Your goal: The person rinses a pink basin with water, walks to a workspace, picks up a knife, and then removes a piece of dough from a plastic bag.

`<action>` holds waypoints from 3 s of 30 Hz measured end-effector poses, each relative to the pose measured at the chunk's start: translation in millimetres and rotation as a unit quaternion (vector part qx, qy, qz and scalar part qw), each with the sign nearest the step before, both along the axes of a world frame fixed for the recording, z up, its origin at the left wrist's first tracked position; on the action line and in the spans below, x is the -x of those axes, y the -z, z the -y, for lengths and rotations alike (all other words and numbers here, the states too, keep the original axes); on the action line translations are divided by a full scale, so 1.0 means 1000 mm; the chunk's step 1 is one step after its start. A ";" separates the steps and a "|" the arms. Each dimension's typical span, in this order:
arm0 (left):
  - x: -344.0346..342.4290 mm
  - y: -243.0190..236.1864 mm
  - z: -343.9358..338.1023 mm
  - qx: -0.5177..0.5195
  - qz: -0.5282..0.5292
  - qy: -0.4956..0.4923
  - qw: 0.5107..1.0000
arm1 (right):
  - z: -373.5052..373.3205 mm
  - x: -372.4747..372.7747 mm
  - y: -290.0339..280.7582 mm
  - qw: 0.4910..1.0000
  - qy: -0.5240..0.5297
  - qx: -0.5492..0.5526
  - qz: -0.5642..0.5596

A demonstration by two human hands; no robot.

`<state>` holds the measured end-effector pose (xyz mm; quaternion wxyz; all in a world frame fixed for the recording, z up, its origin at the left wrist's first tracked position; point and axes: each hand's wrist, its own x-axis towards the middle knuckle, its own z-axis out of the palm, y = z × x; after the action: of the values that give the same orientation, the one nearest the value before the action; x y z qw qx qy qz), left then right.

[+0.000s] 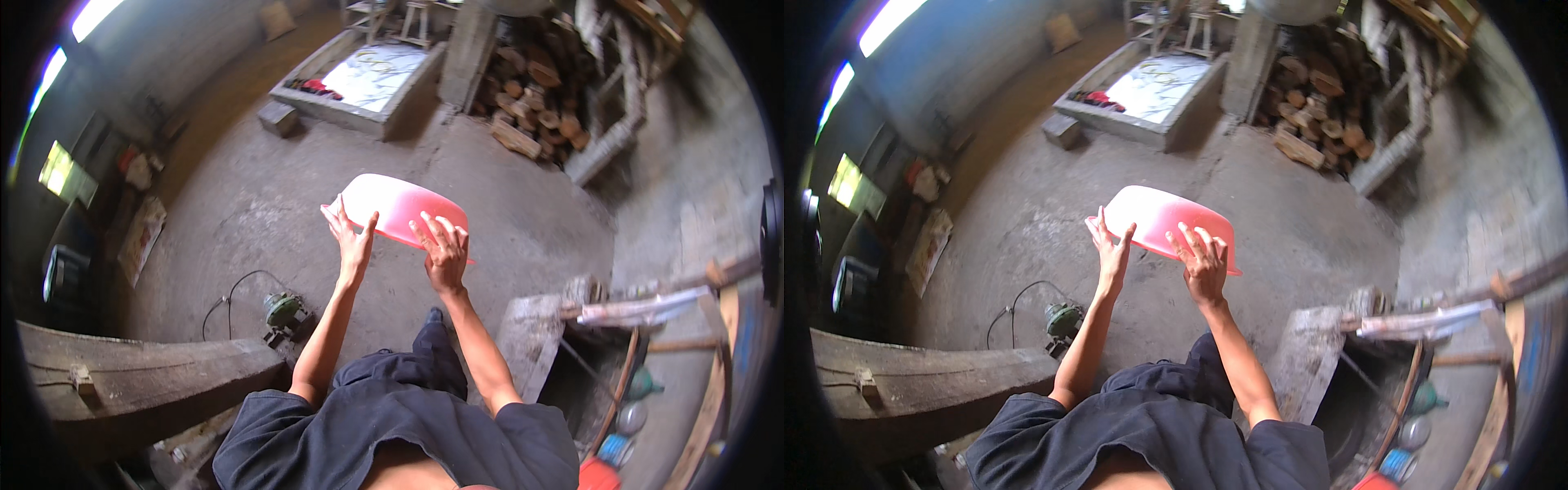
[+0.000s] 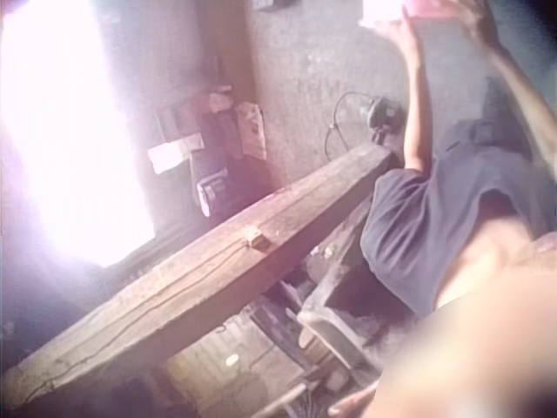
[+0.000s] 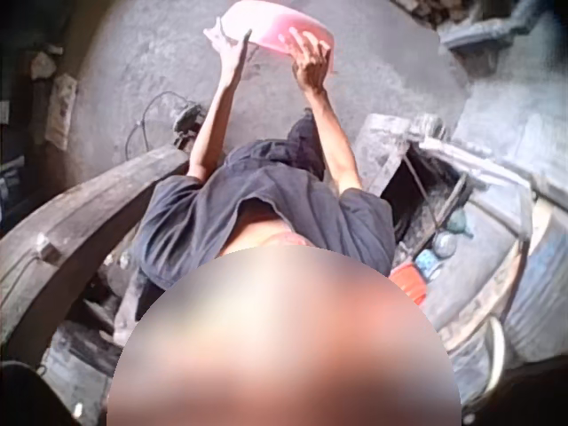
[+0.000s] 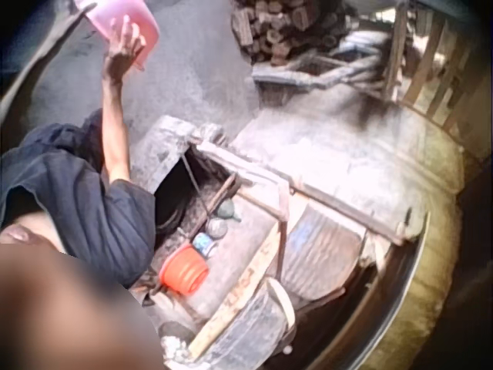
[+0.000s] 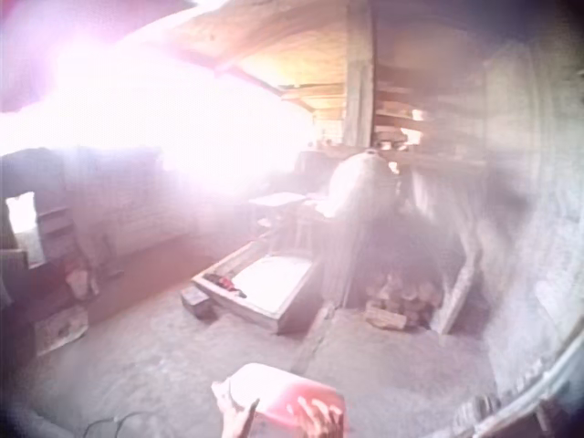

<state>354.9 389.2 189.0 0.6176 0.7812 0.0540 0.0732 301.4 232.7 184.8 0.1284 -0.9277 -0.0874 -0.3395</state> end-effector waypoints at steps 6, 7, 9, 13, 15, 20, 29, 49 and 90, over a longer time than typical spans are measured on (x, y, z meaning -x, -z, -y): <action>-0.045 0.017 -0.024 -0.023 -0.007 -0.082 0.996 | -0.009 -0.085 0.014 0.992 -0.120 -0.031 -0.004; -0.051 0.015 -0.028 -0.019 0.007 -0.082 0.996 | -0.010 -0.100 0.013 0.991 -0.134 -0.030 -0.005; -0.075 0.017 -0.028 -0.012 0.026 -0.101 0.994 | -0.008 -0.132 0.019 0.987 -0.160 -0.030 -0.006; -0.102 0.014 -0.043 -0.012 0.053 -0.136 0.989 | -0.019 -0.191 0.014 0.976 -0.204 -0.067 -0.034; -0.109 -0.001 -0.038 -0.007 0.065 -0.152 0.986 | -0.020 -0.211 0.012 0.971 -0.223 -0.066 -0.058; -0.138 0.011 -0.060 0.037 0.037 -0.214 0.976 | -0.059 -0.273 0.002 0.958 -0.242 -0.134 -0.079; -0.208 0.070 -0.130 -0.165 -0.090 -0.337 0.922 | -0.146 -0.387 0.015 0.619 -0.138 -0.725 -0.268; -0.429 0.035 -0.313 -0.495 0.193 -0.093 0.842 | -0.304 -0.601 -0.020 0.950 -0.190 -0.226 -0.097; -0.971 -0.012 -0.402 -0.298 0.308 0.315 0.847 | -0.377 -0.940 -0.014 0.992 0.024 -0.119 -0.033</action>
<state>1325.7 791.6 201.0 0.3302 0.8399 -0.4125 0.1237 1241.7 610.0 198.5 0.2327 -0.9183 -0.0199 -0.3198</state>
